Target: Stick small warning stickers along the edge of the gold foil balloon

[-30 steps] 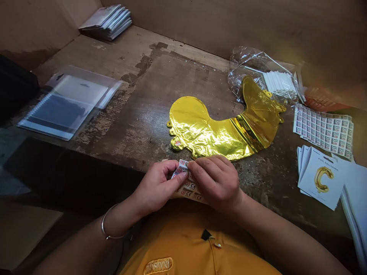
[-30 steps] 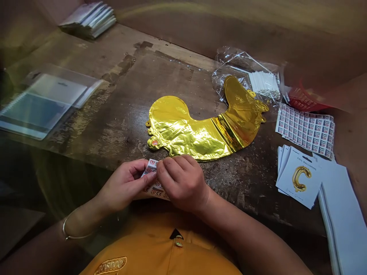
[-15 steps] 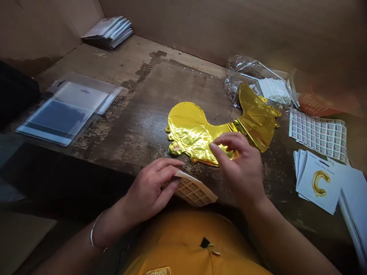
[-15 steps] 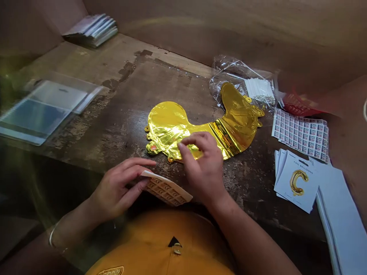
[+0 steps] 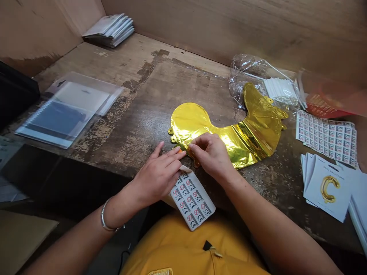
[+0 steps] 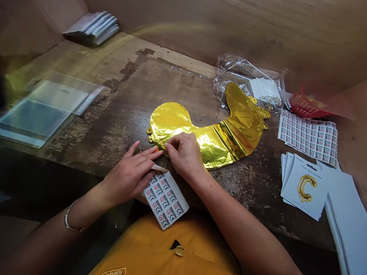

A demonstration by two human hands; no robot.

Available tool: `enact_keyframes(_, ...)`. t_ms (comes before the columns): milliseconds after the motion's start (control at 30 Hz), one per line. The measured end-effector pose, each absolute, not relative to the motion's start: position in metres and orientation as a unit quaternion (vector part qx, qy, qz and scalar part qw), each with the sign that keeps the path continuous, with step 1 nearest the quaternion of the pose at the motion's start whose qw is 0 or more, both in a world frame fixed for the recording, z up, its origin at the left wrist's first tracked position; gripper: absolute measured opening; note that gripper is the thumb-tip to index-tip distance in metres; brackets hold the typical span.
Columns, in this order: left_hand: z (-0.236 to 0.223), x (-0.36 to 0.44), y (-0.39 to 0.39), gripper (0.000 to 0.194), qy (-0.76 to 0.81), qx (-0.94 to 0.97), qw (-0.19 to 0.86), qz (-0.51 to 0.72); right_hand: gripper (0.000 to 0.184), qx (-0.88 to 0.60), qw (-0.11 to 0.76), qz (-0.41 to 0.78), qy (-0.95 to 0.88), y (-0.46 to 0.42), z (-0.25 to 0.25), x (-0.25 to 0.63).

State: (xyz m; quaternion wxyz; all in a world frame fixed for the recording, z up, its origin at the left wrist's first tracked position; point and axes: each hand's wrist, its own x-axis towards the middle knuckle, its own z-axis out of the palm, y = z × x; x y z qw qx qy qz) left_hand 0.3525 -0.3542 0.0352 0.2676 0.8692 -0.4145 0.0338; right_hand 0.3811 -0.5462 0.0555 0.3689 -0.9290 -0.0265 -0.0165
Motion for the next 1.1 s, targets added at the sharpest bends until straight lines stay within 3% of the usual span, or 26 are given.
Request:
enact_keyframes(367,0.035,0.352,-0.354,0.020,-0.416,0.869,0.264,0.035,0.016,-0.922,0.384,0.014,-0.039,-0.543,0.060,0.384)
enact_keyframes(867,0.034,0.353,-0.354,0.016,-0.417,0.867,0.269,0.050,0.016,-0.968,0.248,0.019,-0.029,-0.533,0.064,0.387)
enact_keyframes(967,0.034,0.353,-0.354,0.018,-0.415,0.868,0.269,0.055,0.016,-0.958,0.283,0.039,-0.025,-0.536,0.064,0.388)
enact_keyframes(1100,0.033,0.353,-0.354,0.022,-0.412,0.868,0.271,0.060,0.011,-0.898,0.438,0.047,0.010,-0.545,0.066,0.389)
